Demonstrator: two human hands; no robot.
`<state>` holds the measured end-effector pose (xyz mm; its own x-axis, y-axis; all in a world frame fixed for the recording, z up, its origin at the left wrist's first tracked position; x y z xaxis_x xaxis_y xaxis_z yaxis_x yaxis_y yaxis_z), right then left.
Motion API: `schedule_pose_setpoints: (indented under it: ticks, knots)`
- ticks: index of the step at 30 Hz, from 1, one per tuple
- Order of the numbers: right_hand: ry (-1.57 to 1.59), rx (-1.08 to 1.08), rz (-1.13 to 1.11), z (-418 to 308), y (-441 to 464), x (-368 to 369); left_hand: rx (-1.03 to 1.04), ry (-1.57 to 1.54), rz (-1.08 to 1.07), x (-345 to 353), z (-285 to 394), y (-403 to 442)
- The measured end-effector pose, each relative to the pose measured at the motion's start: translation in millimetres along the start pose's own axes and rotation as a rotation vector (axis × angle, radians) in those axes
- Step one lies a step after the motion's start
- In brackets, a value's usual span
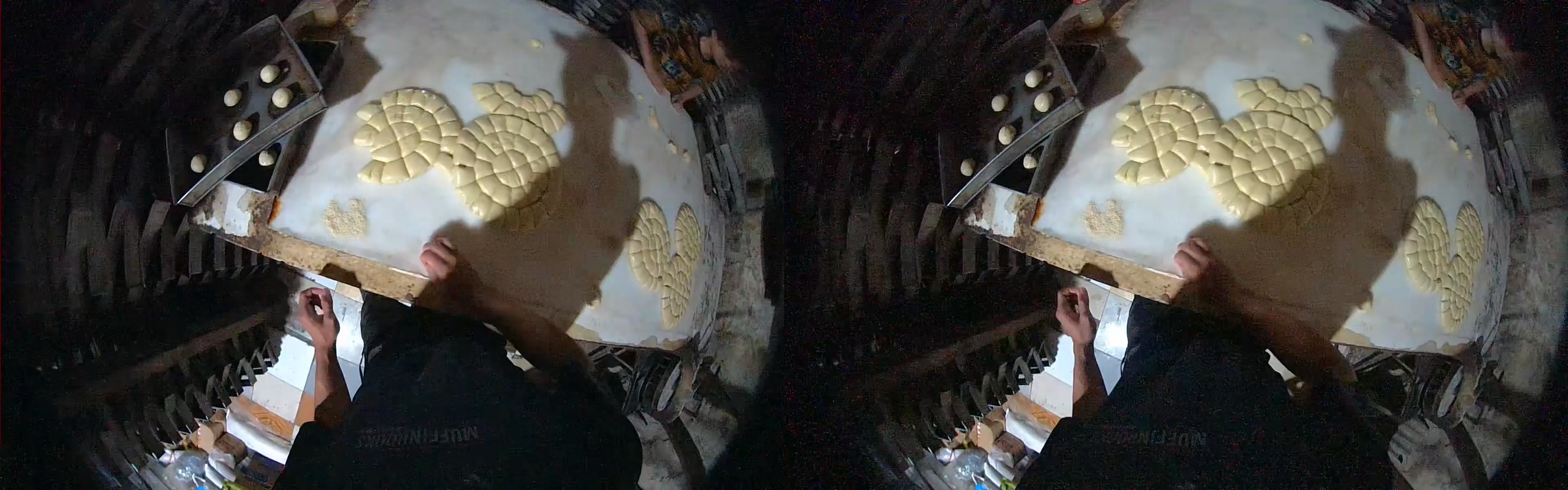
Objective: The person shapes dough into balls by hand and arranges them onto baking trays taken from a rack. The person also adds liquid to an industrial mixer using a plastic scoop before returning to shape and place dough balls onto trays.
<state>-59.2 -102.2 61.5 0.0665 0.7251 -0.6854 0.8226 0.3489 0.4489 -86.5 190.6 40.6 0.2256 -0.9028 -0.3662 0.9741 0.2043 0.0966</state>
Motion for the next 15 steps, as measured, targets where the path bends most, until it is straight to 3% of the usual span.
schedule_pose_setpoints:
  ticks: [2, 3, 5, 7, 9, 10, 11, 12, 14, 15]
  knots:
    - [0.347, 0.446, -0.249, 22, -2, -14, 0.117, -0.023, -0.039, 8, 27, 9]
    - [0.350, 0.449, -0.243, 13, 10, -28, 0.119, -0.019, -0.044, 16, 27, 14]
    - [0.387, 0.418, 0.056, -6, 36, -64, 0.185, -0.013, -0.027, 32, 31, 20]
    - [0.258, 0.385, -0.023, -1, 44, -57, 0.241, -0.025, -0.120, 57, 60, 27]
    - [0.107, 0.190, 0.058, 3, 38, -42, 0.335, 0.016, -0.214, 85, 90, 30]
    - [0.027, 0.273, -0.008, 10, 22, -39, 0.357, 0.011, -0.308, 102, 91, 31]
    - [0.024, 0.272, -0.004, 9, 9, -46, 0.234, -0.067, -0.413, 120, 98, 32]
    - [-0.023, 0.293, 0.025, 8, -5, -56, 0.289, 0.104, -0.520, 143, 97, 32]
    - [-0.066, 0.311, 0.035, 7, -33, -68, 0.502, 0.254, -0.470, 178, 122, 31]
    - [-0.079, 0.427, 0.012, 15, -50, -69, 0.487, 0.254, -0.464, 192, 118, 30]
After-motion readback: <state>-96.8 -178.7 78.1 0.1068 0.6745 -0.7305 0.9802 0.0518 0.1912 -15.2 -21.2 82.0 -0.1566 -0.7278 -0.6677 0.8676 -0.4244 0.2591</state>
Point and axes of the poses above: each hand's wrist, its own y-axis towards the middle knuckle, its own x-axis out of the palm, z = x × y, the point moved 7 cm from there along y, towards the middle knuckle, and after that the axes turned 6 degrees about -z, right-handed, at the moved point
